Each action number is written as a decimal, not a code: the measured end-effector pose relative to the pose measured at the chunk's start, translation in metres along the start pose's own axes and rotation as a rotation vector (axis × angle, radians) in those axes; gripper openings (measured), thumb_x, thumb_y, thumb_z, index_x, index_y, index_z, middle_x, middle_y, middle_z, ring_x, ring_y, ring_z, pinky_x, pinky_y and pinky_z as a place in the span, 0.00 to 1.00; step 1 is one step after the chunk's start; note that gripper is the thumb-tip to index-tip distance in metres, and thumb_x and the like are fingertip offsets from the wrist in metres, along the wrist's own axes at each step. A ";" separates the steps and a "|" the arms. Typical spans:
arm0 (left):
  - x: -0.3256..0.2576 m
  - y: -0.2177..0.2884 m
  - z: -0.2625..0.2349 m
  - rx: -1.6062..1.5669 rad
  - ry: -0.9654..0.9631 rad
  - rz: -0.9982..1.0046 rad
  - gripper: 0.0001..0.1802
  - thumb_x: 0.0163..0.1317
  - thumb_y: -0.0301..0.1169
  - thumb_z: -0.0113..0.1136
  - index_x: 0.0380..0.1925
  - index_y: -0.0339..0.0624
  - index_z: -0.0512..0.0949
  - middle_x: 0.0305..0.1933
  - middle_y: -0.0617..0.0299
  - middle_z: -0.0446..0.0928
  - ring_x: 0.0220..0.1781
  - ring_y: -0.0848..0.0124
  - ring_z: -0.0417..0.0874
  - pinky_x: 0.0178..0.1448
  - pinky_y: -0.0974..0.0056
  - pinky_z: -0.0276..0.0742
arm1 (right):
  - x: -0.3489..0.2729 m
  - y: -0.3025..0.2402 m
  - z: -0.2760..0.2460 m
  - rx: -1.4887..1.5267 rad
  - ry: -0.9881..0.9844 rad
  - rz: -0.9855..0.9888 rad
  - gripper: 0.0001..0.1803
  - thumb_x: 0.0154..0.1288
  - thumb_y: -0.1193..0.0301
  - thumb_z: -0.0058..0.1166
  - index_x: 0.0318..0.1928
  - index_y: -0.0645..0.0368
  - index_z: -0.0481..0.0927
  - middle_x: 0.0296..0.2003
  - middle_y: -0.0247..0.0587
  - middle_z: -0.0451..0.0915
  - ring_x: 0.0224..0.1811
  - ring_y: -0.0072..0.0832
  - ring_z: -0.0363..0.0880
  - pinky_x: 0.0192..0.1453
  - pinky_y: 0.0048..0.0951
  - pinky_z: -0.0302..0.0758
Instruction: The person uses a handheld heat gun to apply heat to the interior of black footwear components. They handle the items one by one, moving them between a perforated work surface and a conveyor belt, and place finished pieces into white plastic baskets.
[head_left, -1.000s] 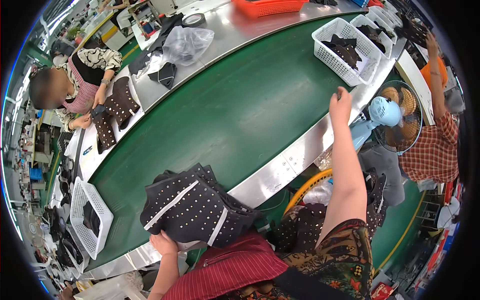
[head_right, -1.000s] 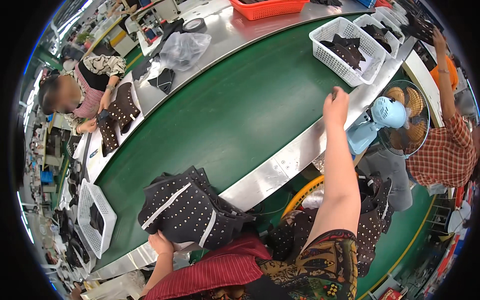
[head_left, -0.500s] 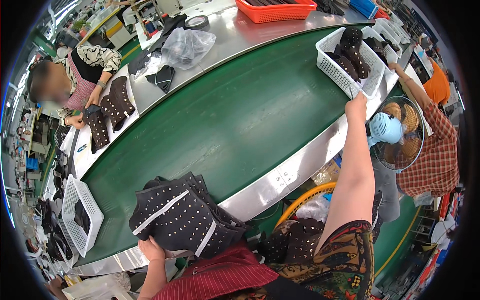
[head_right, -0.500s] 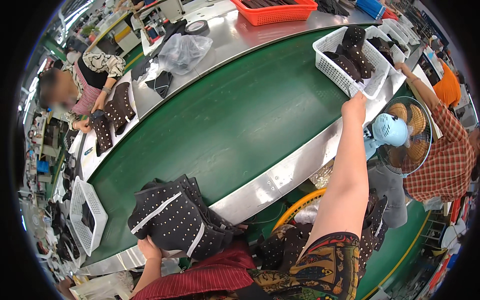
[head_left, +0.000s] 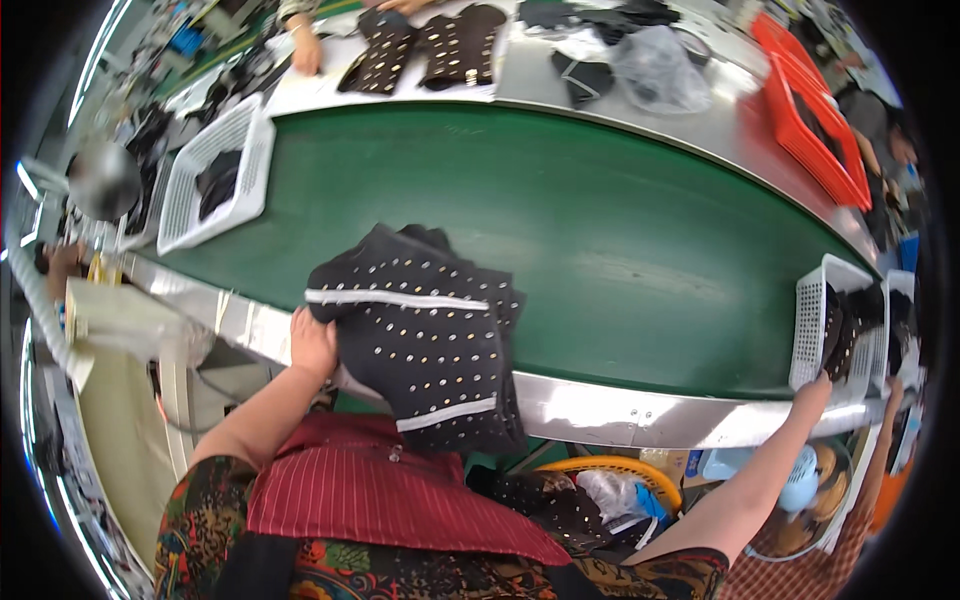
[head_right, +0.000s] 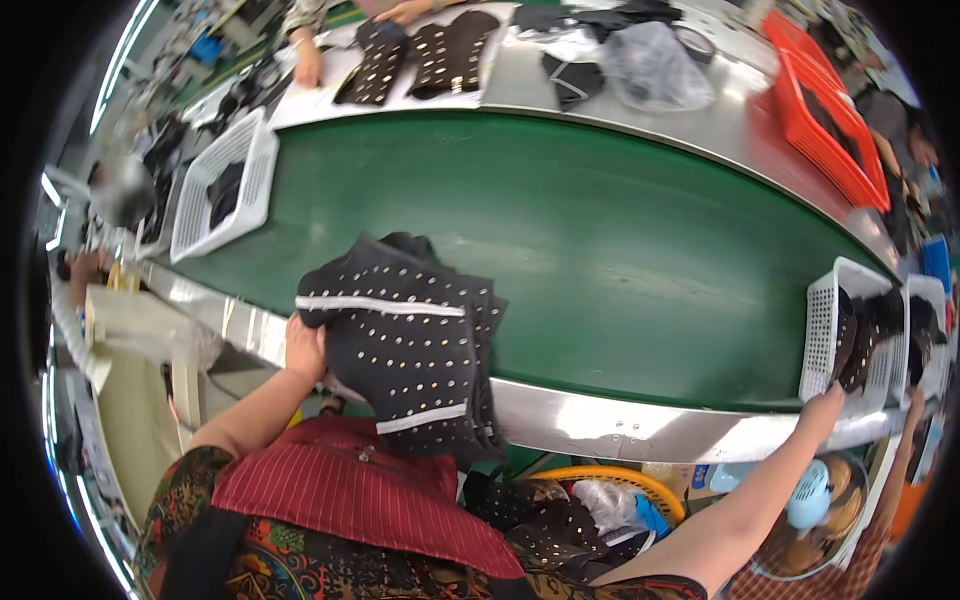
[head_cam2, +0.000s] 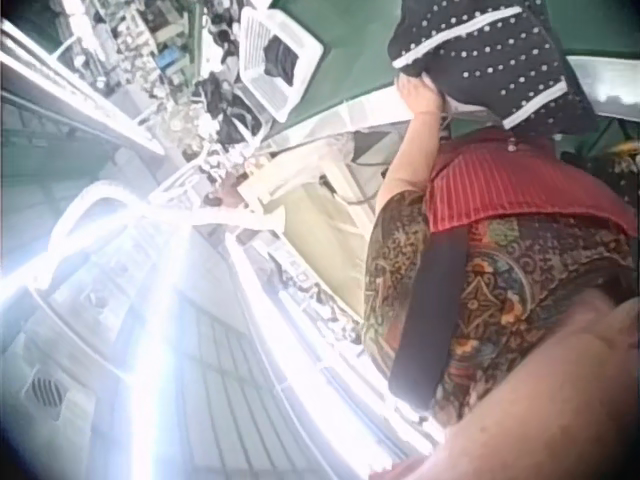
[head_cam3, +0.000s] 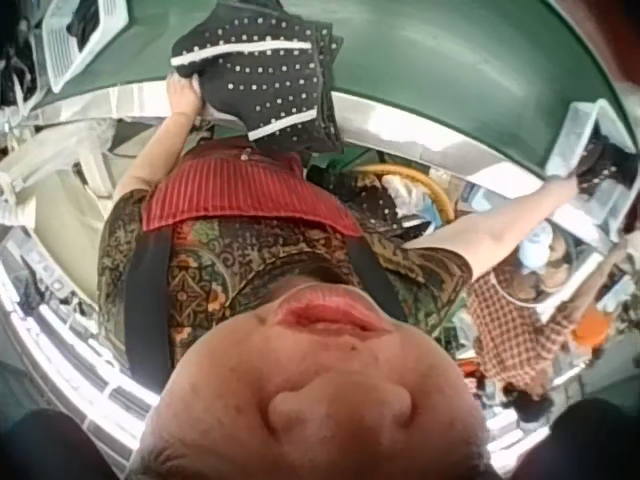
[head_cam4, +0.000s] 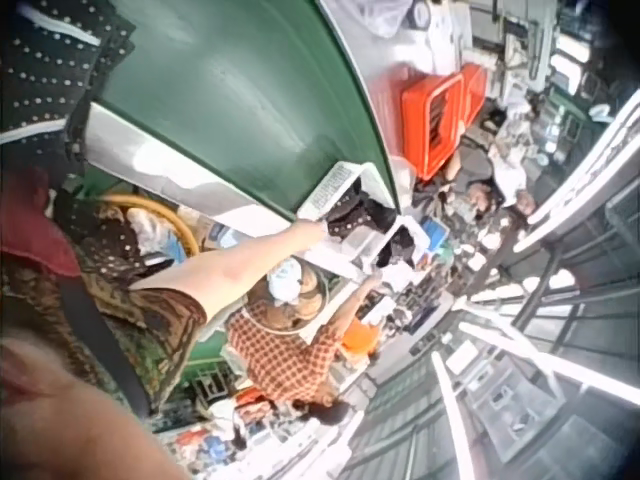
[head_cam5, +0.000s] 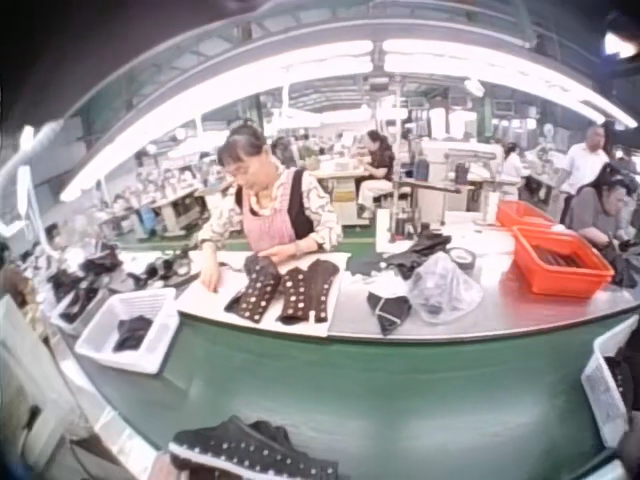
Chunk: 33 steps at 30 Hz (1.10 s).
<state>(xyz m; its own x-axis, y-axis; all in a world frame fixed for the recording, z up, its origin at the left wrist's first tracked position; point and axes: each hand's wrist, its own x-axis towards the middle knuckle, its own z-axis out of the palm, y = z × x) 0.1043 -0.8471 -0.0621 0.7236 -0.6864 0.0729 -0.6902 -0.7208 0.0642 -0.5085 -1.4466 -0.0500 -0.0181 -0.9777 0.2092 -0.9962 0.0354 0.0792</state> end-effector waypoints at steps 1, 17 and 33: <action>-0.005 -0.008 0.008 0.029 -0.017 -0.008 0.16 0.59 0.30 0.50 0.48 0.42 0.73 0.50 0.50 0.73 0.58 0.54 0.69 0.68 0.50 0.54 | -0.009 -0.032 -0.016 -0.008 -0.039 -0.046 0.22 0.59 0.76 0.39 0.56 0.62 0.70 0.52 0.55 0.72 0.55 0.49 0.71 0.58 0.42 0.69; 0.008 -0.007 0.007 -0.090 -0.047 -0.024 0.21 0.59 0.34 0.49 0.52 0.41 0.69 0.54 0.55 0.72 0.59 0.59 0.69 0.68 0.51 0.52 | -0.246 -0.416 -0.140 0.688 -0.218 -0.630 0.19 0.52 0.61 0.58 0.36 0.64 0.76 0.34 0.50 0.77 0.38 0.45 0.76 0.43 0.42 0.73; 0.016 -0.085 -0.026 -0.839 -0.059 0.402 0.32 0.50 0.25 0.57 0.59 0.40 0.64 0.63 0.46 0.63 0.61 0.50 0.67 0.64 0.52 0.62 | -0.333 -0.528 -0.225 0.472 -0.210 -0.728 0.20 0.60 0.60 0.54 0.46 0.63 0.78 0.38 0.53 0.79 0.42 0.46 0.78 0.47 0.40 0.73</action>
<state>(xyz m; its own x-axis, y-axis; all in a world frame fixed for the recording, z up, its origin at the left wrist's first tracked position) 0.1738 -0.7945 -0.0403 0.4120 -0.8897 0.1968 -0.6526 -0.1374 0.7451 0.0429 -1.0929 0.0578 0.6639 -0.7438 0.0769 -0.6970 -0.6528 -0.2968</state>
